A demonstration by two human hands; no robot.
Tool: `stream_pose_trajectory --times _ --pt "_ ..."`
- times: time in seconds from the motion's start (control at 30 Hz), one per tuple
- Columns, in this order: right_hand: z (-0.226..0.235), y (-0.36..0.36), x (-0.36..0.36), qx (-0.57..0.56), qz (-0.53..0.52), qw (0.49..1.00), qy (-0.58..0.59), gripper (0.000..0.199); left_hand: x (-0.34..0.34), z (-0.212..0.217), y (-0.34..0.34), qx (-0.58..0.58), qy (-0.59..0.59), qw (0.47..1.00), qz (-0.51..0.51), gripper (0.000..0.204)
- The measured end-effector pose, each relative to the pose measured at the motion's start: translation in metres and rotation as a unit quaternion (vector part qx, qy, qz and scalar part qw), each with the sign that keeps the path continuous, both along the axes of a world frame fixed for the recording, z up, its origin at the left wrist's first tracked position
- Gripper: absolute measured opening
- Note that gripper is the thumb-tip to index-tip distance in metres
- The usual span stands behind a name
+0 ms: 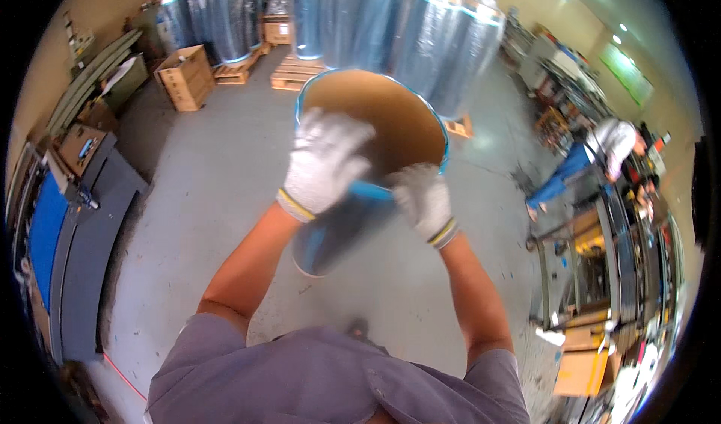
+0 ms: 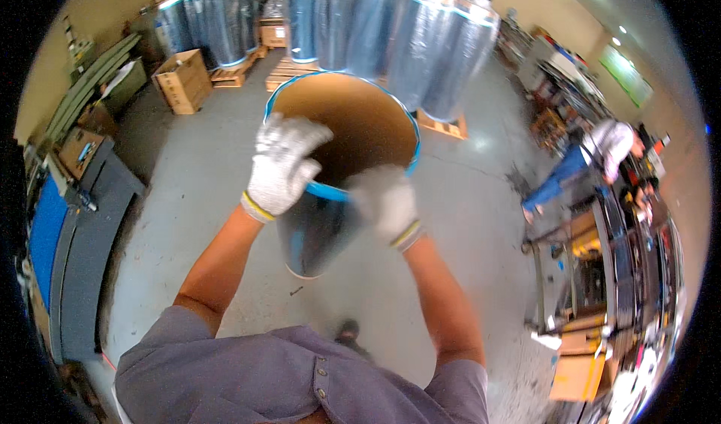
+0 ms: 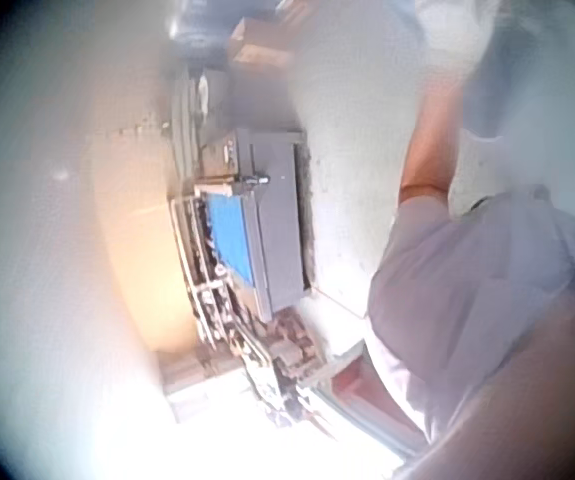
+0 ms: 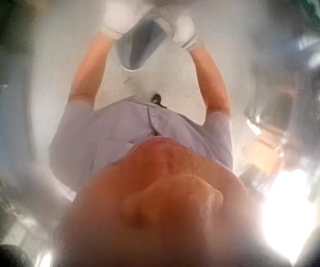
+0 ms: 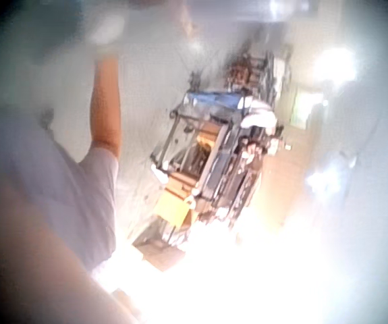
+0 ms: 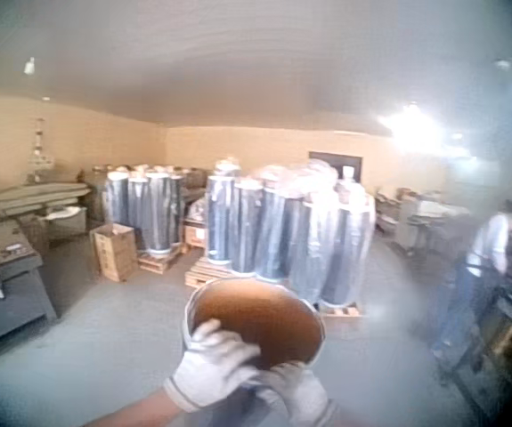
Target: The person reviews documents at a desk, then moves to a storage area to wrap a large black sheet in a clear plastic bag. They then carry a large roll of blue material and place it into a cardboard tube.
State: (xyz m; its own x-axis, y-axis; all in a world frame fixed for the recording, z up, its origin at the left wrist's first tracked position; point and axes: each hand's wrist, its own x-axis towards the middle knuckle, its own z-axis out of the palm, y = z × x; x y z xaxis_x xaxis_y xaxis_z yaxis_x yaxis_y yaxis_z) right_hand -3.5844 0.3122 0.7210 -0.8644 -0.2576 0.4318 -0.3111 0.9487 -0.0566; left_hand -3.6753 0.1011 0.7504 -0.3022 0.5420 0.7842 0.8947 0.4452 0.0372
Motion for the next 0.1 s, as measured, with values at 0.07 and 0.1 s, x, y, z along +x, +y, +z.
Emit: stream_pose_trajectory --times 0.07,0.1 --pt "0.002 -0.005 -0.071 -0.094 0.136 0.969 0.181 0.012 -0.037 0.008 0.016 -0.157 -0.119 0.98 0.024 0.039" --pt "0.006 -0.004 -0.103 -0.096 0.16 0.965 0.182 0.012 -0.057 0.01 0.021 -0.17 -0.136 0.974 0.069 0.039"
